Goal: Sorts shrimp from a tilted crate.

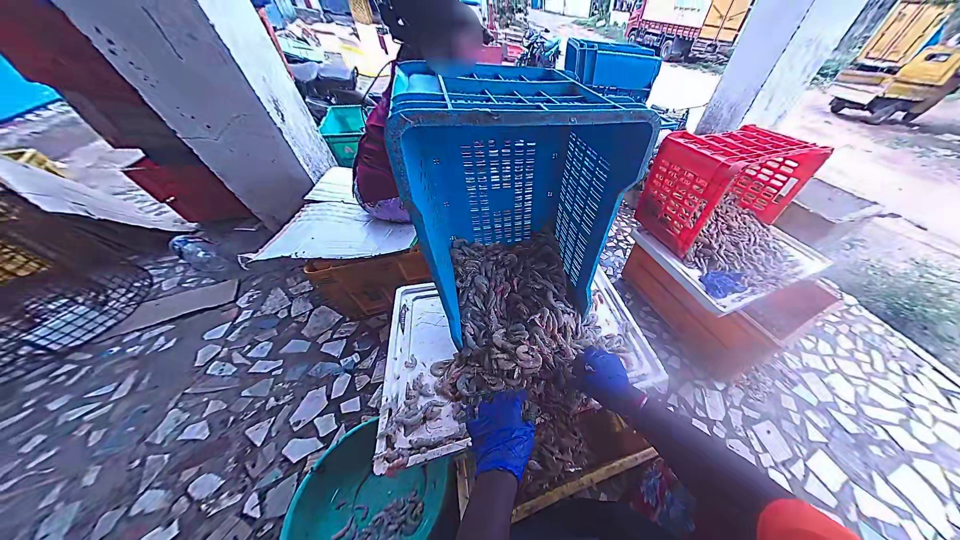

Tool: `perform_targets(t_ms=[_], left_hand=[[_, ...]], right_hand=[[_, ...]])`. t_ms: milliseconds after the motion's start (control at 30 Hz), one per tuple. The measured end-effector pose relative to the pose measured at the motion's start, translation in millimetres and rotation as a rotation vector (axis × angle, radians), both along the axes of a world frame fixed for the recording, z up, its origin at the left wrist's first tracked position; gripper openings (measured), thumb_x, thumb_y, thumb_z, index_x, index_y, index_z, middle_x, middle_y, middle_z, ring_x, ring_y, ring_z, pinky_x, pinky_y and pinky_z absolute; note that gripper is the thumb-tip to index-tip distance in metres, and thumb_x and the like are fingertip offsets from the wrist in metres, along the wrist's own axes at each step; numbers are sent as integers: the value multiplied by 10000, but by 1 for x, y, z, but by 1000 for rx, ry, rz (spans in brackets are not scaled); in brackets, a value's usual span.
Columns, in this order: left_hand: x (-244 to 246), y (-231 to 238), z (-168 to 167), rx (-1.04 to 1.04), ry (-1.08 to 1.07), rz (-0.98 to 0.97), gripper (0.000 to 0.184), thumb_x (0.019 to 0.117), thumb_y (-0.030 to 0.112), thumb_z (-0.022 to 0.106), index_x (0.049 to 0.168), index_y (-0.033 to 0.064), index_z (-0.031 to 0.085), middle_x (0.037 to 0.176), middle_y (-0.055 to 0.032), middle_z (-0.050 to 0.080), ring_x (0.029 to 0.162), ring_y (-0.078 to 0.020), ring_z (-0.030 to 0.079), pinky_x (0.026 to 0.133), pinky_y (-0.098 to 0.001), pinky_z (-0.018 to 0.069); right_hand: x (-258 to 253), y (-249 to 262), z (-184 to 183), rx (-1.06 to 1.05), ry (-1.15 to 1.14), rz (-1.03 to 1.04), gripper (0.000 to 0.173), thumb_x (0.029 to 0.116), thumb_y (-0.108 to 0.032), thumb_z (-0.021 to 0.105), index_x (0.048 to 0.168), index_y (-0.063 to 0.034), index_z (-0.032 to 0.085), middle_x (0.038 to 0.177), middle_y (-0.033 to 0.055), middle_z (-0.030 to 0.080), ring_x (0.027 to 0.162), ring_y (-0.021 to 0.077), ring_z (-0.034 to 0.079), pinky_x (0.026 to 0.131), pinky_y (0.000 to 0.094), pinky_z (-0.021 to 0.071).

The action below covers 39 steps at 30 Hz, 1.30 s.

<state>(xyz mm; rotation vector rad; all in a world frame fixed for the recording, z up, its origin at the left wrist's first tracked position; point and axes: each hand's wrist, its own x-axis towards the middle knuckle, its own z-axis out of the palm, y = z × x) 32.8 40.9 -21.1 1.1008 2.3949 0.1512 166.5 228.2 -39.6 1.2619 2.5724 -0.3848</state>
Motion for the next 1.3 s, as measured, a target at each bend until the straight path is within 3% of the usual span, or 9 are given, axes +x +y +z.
perform_targets(t_ms=[133,200,400,467,600,800,1000,1200,1300], left_hand=[[14,7,6,298,152,-89,995,746,41,745,1574,452,377,1603,-22,453,1487,-415,361,1171,-709,216],[26,8,24,377,172,-229,967,814,-27,645,1577,484,344,1635,58,406,1522,-360,332,1197,-703,132],[41,9,-26,898,325,-202,743,706,-50,693,1287,411,722,1138,37,778,1217,-316,663,1136,-764,202],[39,2,-29,847,233,-113,657,743,-57,658,1208,394,767,1085,1,786,1108,-306,704,1127,-738,251],[31,-5,-33,686,88,9,587,787,-48,652,1208,342,774,1114,-39,780,1071,-313,717,1037,-717,366],[35,1,-29,390,560,-218,771,786,-25,729,1429,385,616,998,-106,764,939,-362,724,1094,-738,320],[39,-7,-26,477,182,-53,485,817,-59,628,1179,230,773,1112,-115,760,1094,-367,694,1140,-694,279],[12,-18,-27,583,-403,467,412,993,-26,441,1279,120,699,1286,-97,696,1255,-238,618,1096,-519,449],[-7,-29,-33,502,-394,233,693,936,-23,480,1552,297,464,1534,-22,535,1432,-259,474,1171,-565,360]], right_hand=[[8,-27,59,-16,-93,108,308,1017,-254,523,1188,-54,683,1282,227,630,1224,432,592,961,647,489],[11,-46,80,-66,-82,237,289,1011,-224,550,1166,-21,686,1230,233,658,1190,438,611,949,658,485],[15,-60,67,-648,275,-18,400,1008,-242,614,1322,5,590,1245,202,645,1169,291,618,1014,500,477],[15,-65,45,-797,394,-134,370,962,-220,667,1282,-40,623,1166,145,672,1067,222,649,945,453,530],[16,-64,39,-653,222,124,441,1028,-254,575,1413,-40,567,1398,221,595,1316,374,557,1095,587,426],[10,-57,34,-529,101,242,353,1005,-234,592,1295,-38,642,1288,209,655,1237,379,605,1030,599,465],[14,-51,33,-468,193,189,310,1017,-317,562,1232,-148,708,1189,127,715,1143,315,660,982,582,493],[16,-59,25,-450,311,317,275,982,-286,638,1189,-132,732,1142,124,736,1112,308,675,987,569,495],[20,-54,26,-571,396,228,283,994,-285,637,1228,-156,731,1146,80,740,1089,224,682,1001,495,508]])
